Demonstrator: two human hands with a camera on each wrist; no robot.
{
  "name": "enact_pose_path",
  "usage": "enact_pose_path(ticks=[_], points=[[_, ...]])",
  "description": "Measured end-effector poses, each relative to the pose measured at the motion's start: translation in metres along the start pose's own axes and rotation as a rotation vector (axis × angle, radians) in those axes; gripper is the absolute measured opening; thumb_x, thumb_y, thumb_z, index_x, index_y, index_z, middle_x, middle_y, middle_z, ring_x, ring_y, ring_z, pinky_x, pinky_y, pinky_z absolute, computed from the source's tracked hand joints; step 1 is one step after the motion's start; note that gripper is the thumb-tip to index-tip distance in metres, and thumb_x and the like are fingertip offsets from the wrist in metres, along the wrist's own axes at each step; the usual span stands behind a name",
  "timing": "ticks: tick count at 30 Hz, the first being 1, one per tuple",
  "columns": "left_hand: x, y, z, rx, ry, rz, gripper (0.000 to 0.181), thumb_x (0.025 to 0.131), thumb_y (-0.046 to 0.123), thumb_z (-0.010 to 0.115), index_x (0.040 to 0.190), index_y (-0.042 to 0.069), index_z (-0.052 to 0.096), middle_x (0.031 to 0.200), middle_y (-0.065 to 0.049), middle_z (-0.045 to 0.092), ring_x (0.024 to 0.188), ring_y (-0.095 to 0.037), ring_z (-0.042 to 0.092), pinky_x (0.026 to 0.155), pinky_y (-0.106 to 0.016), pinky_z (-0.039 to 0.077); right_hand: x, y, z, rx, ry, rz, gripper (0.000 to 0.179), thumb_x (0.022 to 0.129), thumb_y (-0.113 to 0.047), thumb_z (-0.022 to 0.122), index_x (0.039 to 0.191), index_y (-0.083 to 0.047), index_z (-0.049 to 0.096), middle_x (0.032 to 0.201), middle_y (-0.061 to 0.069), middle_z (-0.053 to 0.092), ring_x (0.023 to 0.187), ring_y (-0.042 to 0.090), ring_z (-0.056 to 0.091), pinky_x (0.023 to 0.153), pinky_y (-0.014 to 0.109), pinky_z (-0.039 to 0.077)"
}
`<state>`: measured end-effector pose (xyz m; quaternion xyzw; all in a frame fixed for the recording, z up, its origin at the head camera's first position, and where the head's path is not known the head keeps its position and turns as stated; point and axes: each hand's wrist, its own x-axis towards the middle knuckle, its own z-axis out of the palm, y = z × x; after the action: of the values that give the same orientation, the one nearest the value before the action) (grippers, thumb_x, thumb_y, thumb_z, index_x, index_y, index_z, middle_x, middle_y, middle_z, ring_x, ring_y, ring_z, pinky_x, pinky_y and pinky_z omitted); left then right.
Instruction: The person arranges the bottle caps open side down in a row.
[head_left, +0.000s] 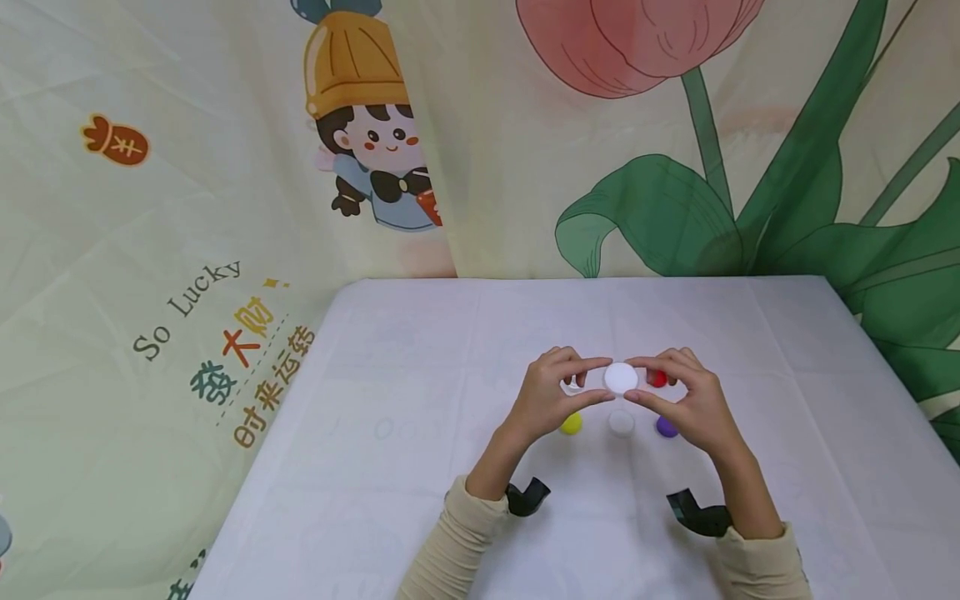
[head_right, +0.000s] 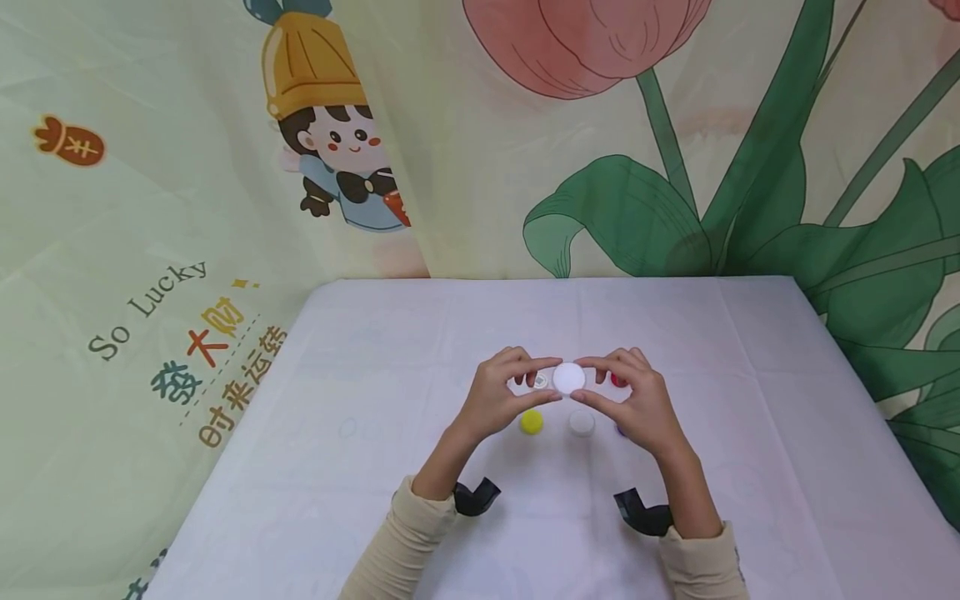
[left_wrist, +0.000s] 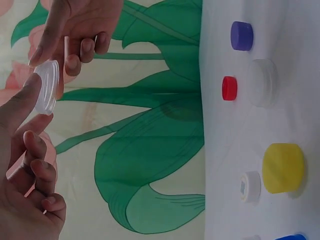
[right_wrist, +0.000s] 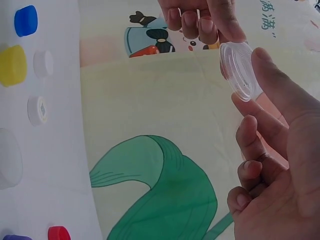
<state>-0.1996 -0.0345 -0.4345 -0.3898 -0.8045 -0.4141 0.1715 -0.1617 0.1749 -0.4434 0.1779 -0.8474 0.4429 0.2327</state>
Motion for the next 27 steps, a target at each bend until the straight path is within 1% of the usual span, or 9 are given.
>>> enact_pose_path(ticks=[2, 5, 9, 13, 16, 21, 23, 25, 27], points=[[0.001, 0.000, 0.001, 0.007, -0.010, -0.010, 0.039, 0.069, 0.028, 0.077, 0.104, 0.014, 0.069, 0.065, 0.003, 0.047, 0.068, -0.013, 0.044, 0.058, -0.016, 0.031, 0.000, 0.002, 0.000, -0.004, 0.007, -0.007, 0.039, 0.064, -0.015, 0.081, 0.101, -0.015, 0.068, 0.076, -0.008, 0.053, 0.078, 0.007, 0.038, 0.061, 0.023, 0.034], [0.007, -0.002, 0.004, 0.041, -0.033, -0.025, 0.039, 0.069, 0.030, 0.076, 0.104, 0.015, 0.069, 0.064, 0.002, 0.047, 0.067, -0.010, 0.042, 0.058, -0.016, 0.030, 0.001, 0.005, 0.000, -0.026, 0.029, 0.013, 0.038, 0.065, -0.015, 0.081, 0.100, -0.013, 0.068, 0.076, -0.003, 0.056, 0.077, 0.008, 0.038, 0.059, 0.023, 0.035], [0.018, -0.007, 0.010, 0.125, -0.082, -0.048, 0.039, 0.072, 0.033, 0.074, 0.107, 0.016, 0.068, 0.063, 0.001, 0.048, 0.066, -0.011, 0.042, 0.058, -0.017, 0.028, 0.005, 0.013, 0.000, -0.088, 0.051, 0.065, 0.038, 0.066, -0.019, 0.080, 0.101, -0.011, 0.068, 0.076, 0.001, 0.057, 0.075, 0.011, 0.039, 0.058, 0.024, 0.037], [0.029, -0.018, 0.020, 0.229, -0.154, -0.086, 0.041, 0.073, 0.038, 0.071, 0.109, 0.018, 0.067, 0.062, 0.004, 0.047, 0.064, -0.010, 0.041, 0.058, -0.017, 0.028, 0.012, 0.027, 0.003, -0.146, 0.020, 0.107, 0.039, 0.069, -0.026, 0.077, 0.103, -0.009, 0.068, 0.073, 0.003, 0.056, 0.072, 0.014, 0.037, 0.056, 0.026, 0.036], [0.035, -0.031, 0.030, 0.317, -0.224, -0.130, 0.041, 0.074, 0.042, 0.069, 0.109, 0.022, 0.067, 0.062, 0.007, 0.047, 0.063, -0.008, 0.040, 0.057, -0.016, 0.028, 0.016, 0.043, 0.007, -0.175, -0.040, 0.144, 0.042, 0.071, -0.034, 0.074, 0.104, -0.010, 0.067, 0.072, 0.006, 0.054, 0.073, 0.016, 0.037, 0.056, 0.028, 0.035], [0.041, -0.051, 0.047, 0.440, -0.363, -0.231, 0.040, 0.073, 0.047, 0.067, 0.108, 0.026, 0.067, 0.061, 0.009, 0.047, 0.064, -0.008, 0.041, 0.060, -0.018, 0.029, 0.022, 0.072, 0.019, -0.238, -0.214, 0.233, 0.051, 0.071, -0.046, 0.069, 0.108, -0.012, 0.066, 0.072, 0.003, 0.051, 0.077, 0.021, 0.040, 0.062, 0.032, 0.033], [0.043, -0.056, 0.053, 0.491, -0.428, -0.260, 0.040, 0.072, 0.048, 0.067, 0.106, 0.027, 0.068, 0.059, 0.010, 0.049, 0.066, -0.007, 0.042, 0.061, -0.019, 0.031, 0.023, 0.081, 0.023, -0.273, -0.279, 0.241, 0.051, 0.072, -0.046, 0.069, 0.109, -0.011, 0.065, 0.072, 0.002, 0.050, 0.076, 0.021, 0.040, 0.063, 0.033, 0.030], [0.044, -0.060, 0.059, 0.536, -0.490, -0.276, 0.039, 0.072, 0.048, 0.068, 0.105, 0.027, 0.068, 0.061, 0.011, 0.053, 0.069, -0.007, 0.044, 0.064, -0.021, 0.032, 0.023, 0.087, 0.027, -0.300, -0.323, 0.237, 0.048, 0.072, -0.043, 0.070, 0.108, -0.010, 0.066, 0.070, 0.002, 0.049, 0.074, 0.020, 0.039, 0.064, 0.033, 0.028], [0.046, -0.063, 0.063, 0.578, -0.538, -0.281, 0.037, 0.071, 0.048, 0.068, 0.102, 0.028, 0.069, 0.069, 0.012, 0.061, 0.073, -0.008, 0.048, 0.066, -0.022, 0.034, 0.023, 0.091, 0.030, -0.321, -0.352, 0.227, 0.045, 0.072, -0.038, 0.072, 0.106, -0.010, 0.067, 0.069, 0.002, 0.048, 0.072, 0.020, 0.038, 0.064, 0.032, 0.027]])
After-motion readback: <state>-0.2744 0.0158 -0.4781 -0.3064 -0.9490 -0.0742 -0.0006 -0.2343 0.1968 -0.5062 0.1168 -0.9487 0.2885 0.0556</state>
